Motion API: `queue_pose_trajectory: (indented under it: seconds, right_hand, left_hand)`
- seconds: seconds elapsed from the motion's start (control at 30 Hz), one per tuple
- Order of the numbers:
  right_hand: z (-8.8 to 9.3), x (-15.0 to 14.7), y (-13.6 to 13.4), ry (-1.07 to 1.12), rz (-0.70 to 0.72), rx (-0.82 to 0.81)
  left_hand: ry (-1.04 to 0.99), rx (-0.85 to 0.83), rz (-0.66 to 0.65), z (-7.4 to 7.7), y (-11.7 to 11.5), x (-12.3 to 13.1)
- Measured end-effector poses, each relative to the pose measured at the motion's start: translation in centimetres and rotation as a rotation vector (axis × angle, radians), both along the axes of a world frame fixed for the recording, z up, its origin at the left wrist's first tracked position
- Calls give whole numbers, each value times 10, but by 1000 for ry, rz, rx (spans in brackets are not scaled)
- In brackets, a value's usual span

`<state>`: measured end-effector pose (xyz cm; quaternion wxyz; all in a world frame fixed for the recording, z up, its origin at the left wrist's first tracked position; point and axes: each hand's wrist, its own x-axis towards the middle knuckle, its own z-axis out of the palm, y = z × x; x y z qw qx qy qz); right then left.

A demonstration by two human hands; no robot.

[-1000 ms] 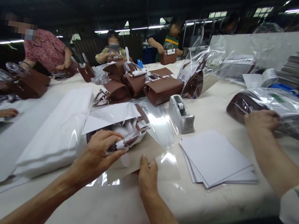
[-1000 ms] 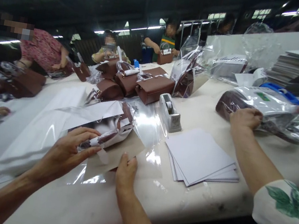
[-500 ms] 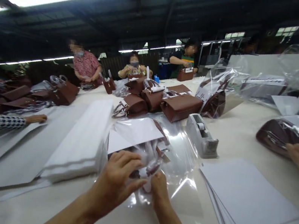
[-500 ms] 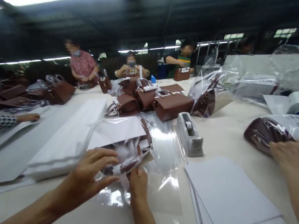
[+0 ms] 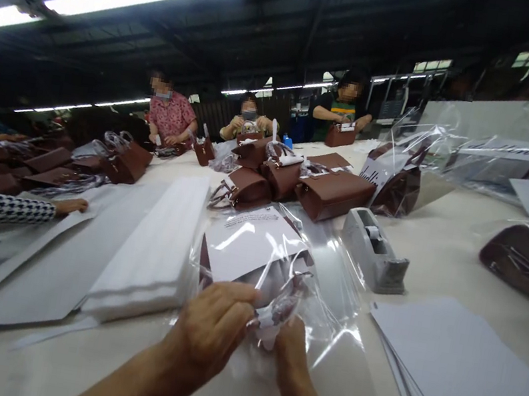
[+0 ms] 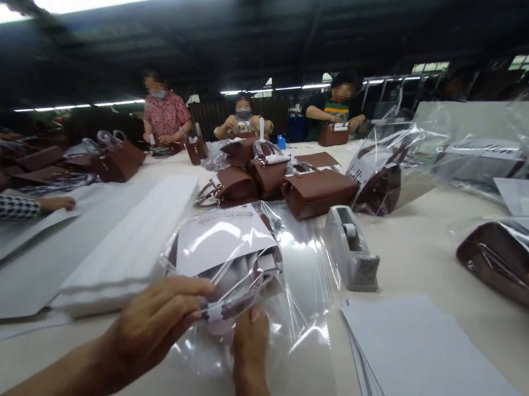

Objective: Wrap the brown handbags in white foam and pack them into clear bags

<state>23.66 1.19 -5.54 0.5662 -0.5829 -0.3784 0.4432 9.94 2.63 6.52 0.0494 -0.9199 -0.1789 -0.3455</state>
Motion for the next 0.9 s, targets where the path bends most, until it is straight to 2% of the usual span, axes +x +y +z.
queue_pose_trajectory:
  seconds: [0.1, 0.17, 0.23, 0.33, 0.4, 0.5, 0.6, 0.67, 0.77, 0.83, 0.9]
  right_hand:
    - [5, 1, -2, -27, 15, 30]
    - [7, 3, 2, -45, 26, 20]
    - [11, 5, 11, -75, 32, -8]
    - [33, 10, 34, -131, 70, -49]
    - [64, 14, 48, -172, 114, -38]
    - [131, 23, 53, -257, 167, 46]
    - [200, 32, 37, -371, 196, 174]
    - [235, 35, 20, -434, 241, 232]
    - [262, 37, -2, -466, 277, 301]
    - [264, 38, -12, -477, 313, 258]
    - [255, 42, -20, -490, 362, 154]
  left_hand:
    - [19, -11, -20, -20, -9, 1]
    - [95, 40, 28, -21, -3, 2]
    - [191, 87, 73, -10, 11, 6]
    - [243, 68, 156, 23, 44, 11]
    - [213, 45, 219, 52, 69, 10]
    - [149, 30, 289, 99, 93, 0]
    - [76, 23, 344, 140, 92, -14]
    - [48, -16, 348, 158, 80, -19]
    - [0, -135, 320, 165, 55, -20]
    - [-36, -253, 288, 157, 40, -17]
    - [-43, -392, 236, 142, 29, -15]
